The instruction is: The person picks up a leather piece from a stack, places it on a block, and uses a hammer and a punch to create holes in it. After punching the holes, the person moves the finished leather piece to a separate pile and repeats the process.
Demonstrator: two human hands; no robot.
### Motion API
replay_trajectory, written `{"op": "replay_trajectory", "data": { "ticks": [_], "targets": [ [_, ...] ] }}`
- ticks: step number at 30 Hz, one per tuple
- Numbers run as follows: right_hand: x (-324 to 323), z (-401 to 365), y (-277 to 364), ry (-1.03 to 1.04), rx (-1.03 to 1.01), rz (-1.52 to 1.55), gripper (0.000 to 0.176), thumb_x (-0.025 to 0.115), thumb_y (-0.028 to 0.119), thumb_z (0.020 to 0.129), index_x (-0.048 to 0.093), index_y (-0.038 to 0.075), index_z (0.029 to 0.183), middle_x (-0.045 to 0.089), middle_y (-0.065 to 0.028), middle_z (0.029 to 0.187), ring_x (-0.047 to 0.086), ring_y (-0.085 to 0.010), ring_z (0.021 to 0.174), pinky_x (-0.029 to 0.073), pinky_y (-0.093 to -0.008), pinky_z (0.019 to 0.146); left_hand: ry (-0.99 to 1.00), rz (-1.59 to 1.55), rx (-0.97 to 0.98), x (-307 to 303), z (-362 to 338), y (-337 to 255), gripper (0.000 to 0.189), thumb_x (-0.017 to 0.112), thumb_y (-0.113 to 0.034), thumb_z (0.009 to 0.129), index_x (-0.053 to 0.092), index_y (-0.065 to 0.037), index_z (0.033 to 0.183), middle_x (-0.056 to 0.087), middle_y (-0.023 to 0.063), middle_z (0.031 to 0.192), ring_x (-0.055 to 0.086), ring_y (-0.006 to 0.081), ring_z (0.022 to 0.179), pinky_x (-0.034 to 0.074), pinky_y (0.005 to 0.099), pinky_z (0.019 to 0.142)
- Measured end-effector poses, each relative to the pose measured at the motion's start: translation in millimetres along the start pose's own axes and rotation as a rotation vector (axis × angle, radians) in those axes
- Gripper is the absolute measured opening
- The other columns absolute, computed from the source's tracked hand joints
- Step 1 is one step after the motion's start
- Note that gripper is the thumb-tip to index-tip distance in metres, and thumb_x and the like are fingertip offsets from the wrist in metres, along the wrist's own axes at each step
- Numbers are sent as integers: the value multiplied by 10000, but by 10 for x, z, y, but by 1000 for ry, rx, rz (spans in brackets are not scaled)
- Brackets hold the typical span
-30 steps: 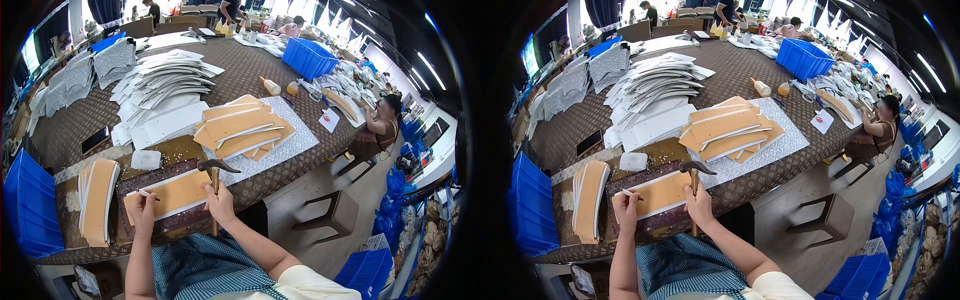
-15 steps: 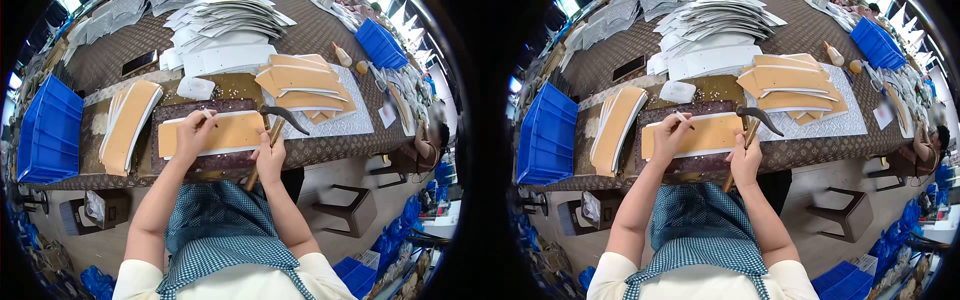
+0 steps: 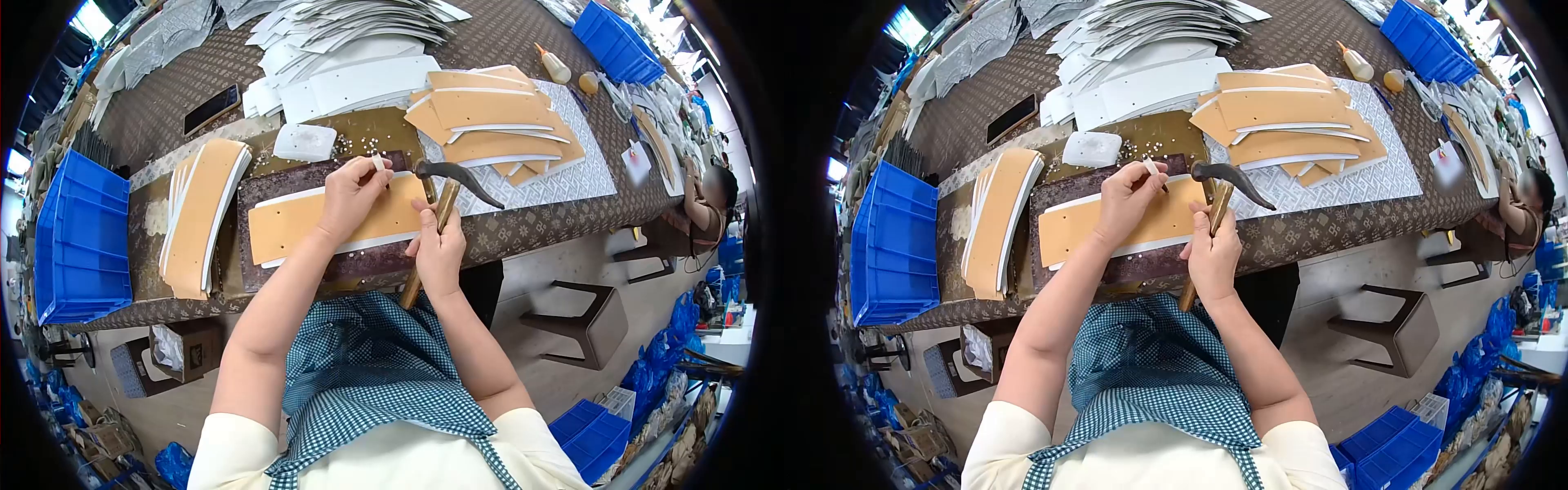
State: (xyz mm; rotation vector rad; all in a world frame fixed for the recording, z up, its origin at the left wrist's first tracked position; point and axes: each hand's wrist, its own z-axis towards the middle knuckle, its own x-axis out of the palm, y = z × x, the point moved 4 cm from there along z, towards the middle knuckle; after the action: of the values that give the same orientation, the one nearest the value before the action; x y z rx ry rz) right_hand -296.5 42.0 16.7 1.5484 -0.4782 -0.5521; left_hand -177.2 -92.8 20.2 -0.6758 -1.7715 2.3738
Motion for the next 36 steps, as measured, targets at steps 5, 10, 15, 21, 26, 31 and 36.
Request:
{"op": "replay_trajectory", "data": {
  "ticks": [5, 10, 15, 21, 26, 31, 36],
  "targets": [
    [0, 2, -24, 1, -3, 14, 182, 516, 143, 1019, 530, -18, 1104, 712, -109, 1068, 602, -134, 474, 499, -272, 468, -8, 44, 75, 9, 7, -62, 139, 704, -95, 883, 723, -14, 994, 679, 67, 839, 644, 102, 706, 523, 250, 660],
    [-11, 11, -22, 24, -5, 12, 187, 519, 146, 1019, 535, -14, 1115, 713, -98, 1051, 603, -131, 478, 498, -274, 476, -35, 105, 118, 20, 20, -47, 137, 707, -102, 876, 726, -21, 986, 681, 82, 821, 646, 124, 683, 525, 264, 653],
    [-6, 12, -20, 29, -13, 5, 190, 522, 145, 1018, 548, -13, 1121, 715, -92, 1028, 600, -128, 477, 497, -277, 477, -13, 79, 80, 8, -6, -43, 137, 697, -74, 892, 723, -11, 1011, 687, 52, 897, 630, 83, 743, 504, 236, 665],
    [1, 6, 7, 22, 16, 7, 179, 522, 141, 1018, 561, -14, 1097, 714, -93, 1001, 596, -123, 476, 493, -272, 473, -25, 79, 115, 34, -1, -8, 123, 700, -75, 882, 719, -16, 989, 679, 69, 870, 633, 121, 725, 515, 263, 659],
    [-45, 52, 72, 120, 57, -29, 176, 546, 154, 1006, 560, -16, 1045, 713, -90, 905, 591, -118, 474, 477, -265, 458, -18, 164, 235, 67, 9, -27, 116, 701, -98, 851, 709, -33, 947, 659, 109, 821, 645, 252, 713, 527, 330, 659],
    [-264, 296, 1216, 314, -289, -241, 179, 615, 141, 968, 593, -19, 1044, 667, -71, 733, 633, -99, 634, 496, -254, 580, -29, 226, 293, 70, 21, -38, 110, 713, -88, 854, 715, -36, 951, 639, 80, 796, 604, 166, 661, 500, 281, 612],
    [-237, 237, 2246, 303, -695, 89, 213, 562, 220, 1019, 550, 18, 1087, 520, 9, 663, 421, -16, 473, 322, -178, 414, -33, 218, 331, 72, 11, -57, 100, 712, -99, 856, 711, -37, 935, 640, 81, 789, 610, 189, 661, 505, 293, 613]
  ]
}}
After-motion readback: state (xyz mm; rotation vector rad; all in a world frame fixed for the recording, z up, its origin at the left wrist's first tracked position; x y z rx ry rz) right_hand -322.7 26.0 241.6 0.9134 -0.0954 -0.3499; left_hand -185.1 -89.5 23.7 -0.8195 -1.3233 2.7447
